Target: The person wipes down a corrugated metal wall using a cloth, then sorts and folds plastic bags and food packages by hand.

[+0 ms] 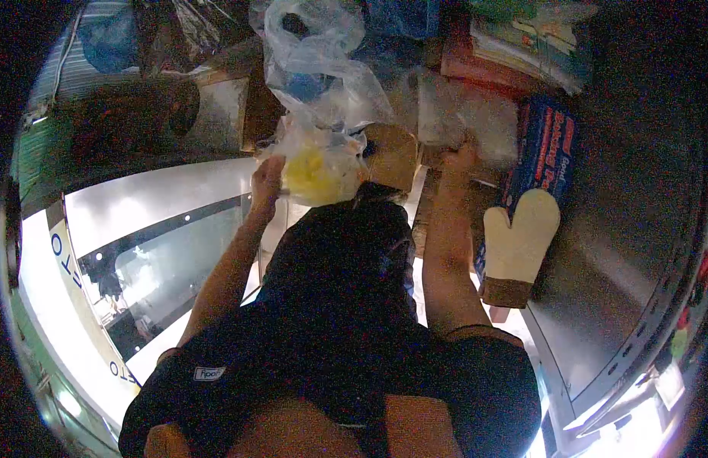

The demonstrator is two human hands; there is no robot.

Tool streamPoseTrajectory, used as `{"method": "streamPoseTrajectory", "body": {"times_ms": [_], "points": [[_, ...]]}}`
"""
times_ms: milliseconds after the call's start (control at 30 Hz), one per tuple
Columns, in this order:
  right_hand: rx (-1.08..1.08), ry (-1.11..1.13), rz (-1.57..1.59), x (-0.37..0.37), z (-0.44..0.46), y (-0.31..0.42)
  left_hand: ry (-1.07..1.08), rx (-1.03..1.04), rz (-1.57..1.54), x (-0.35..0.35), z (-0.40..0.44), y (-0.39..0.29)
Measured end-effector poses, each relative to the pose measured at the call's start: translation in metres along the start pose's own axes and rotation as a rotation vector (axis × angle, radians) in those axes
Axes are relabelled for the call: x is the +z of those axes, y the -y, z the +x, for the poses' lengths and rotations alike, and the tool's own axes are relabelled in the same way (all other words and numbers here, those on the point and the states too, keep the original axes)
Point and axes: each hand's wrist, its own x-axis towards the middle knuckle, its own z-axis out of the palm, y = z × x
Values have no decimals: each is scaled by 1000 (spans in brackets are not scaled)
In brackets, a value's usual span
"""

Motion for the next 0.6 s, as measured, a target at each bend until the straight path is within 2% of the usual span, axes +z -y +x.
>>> {"method": "streamPoseTrajectory", "body": {"times_ms": [33,167,267,367,467,500,567,600], "points": [[-6,3,2,10,-18,6,16,-53,-26,0,2,-4],[45,56,-164,-2,-81,20,-53,28,14,8,25,-6],[141,143,-279,-4,-138,39,22,182,243,10,37,-20],[292,288,-418,13,-205,61,56,344,297,15,45,-26],[439,445,-543,35,-256,75,208,361,168,20,31,-76],[477,489,-579,42,-267,77,246,222,248,21,30,-94],[539,570,-631,56,-282,73,287,100,329,27,44,-102],[564,599,-648,62,-287,71,311,560,328,30,63,-94]]}}
